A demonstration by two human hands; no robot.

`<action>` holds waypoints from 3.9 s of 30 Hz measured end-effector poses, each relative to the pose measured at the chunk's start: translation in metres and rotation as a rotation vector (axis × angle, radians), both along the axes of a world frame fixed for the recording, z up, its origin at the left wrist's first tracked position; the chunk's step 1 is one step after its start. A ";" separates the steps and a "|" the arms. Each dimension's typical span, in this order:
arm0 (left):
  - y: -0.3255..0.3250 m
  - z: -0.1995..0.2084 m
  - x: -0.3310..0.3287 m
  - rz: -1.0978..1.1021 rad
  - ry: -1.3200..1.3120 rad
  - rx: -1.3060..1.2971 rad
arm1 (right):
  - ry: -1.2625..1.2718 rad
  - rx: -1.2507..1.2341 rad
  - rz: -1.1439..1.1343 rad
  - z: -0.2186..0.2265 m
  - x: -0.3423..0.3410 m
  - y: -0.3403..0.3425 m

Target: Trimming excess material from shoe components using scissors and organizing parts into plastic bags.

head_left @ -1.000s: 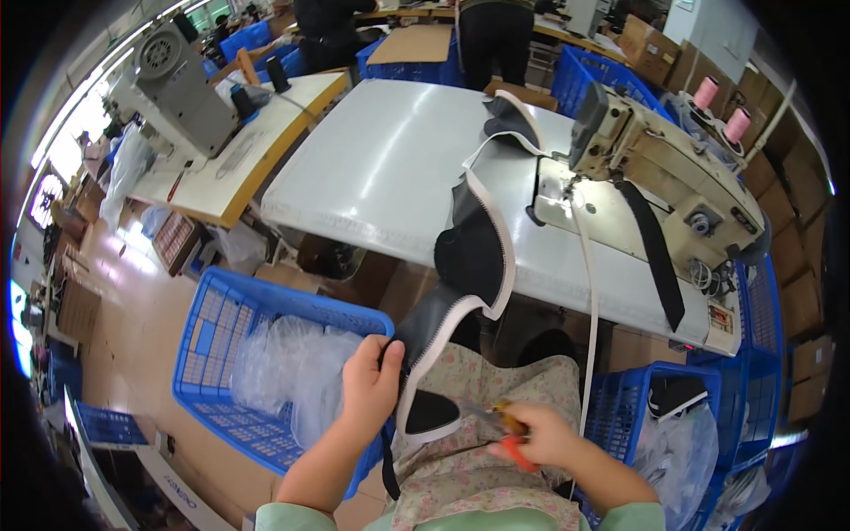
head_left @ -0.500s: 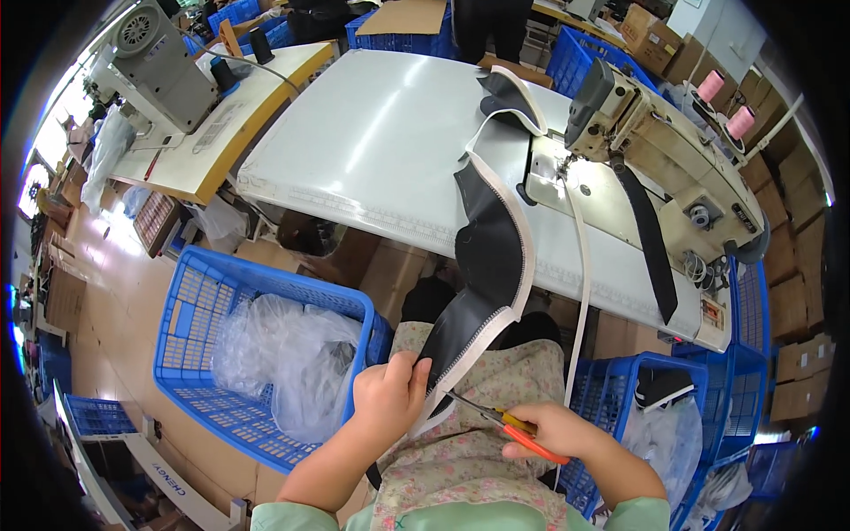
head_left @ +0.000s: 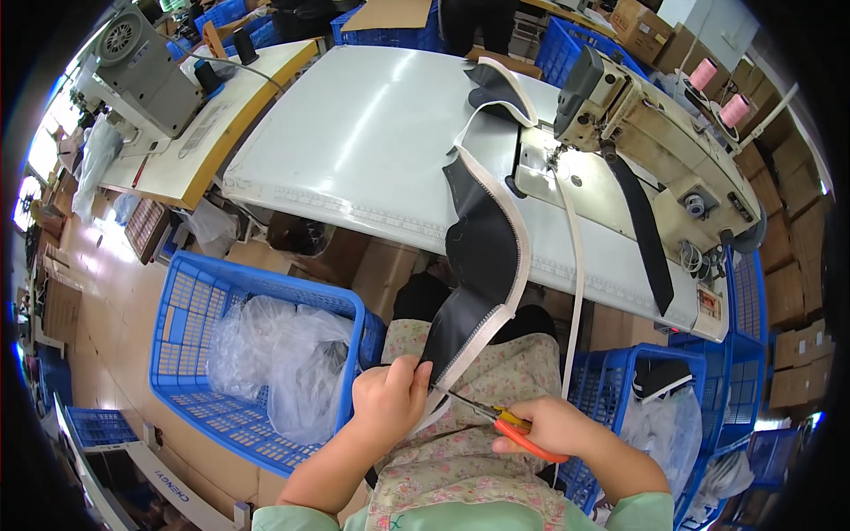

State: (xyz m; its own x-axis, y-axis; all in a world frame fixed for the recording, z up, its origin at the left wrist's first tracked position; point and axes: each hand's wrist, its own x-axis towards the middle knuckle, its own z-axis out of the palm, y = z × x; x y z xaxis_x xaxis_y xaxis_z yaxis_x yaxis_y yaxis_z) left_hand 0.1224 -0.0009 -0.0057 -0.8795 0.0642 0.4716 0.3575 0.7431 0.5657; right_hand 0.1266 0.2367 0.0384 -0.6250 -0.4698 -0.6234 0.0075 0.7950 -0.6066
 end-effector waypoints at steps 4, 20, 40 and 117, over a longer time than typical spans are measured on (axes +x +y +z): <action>0.001 -0.003 0.001 0.004 -0.025 0.048 | -0.096 0.044 -0.011 0.006 -0.003 -0.001; -0.062 0.051 0.088 0.109 -0.448 0.363 | 0.708 -0.403 -0.597 -0.008 -0.166 -0.072; -0.039 -0.007 0.006 0.346 -0.133 0.463 | 0.210 -0.797 -0.445 -0.081 0.000 -0.153; -0.092 0.035 0.112 0.396 -0.296 0.387 | 0.419 -0.653 -0.430 -0.026 -0.198 -0.140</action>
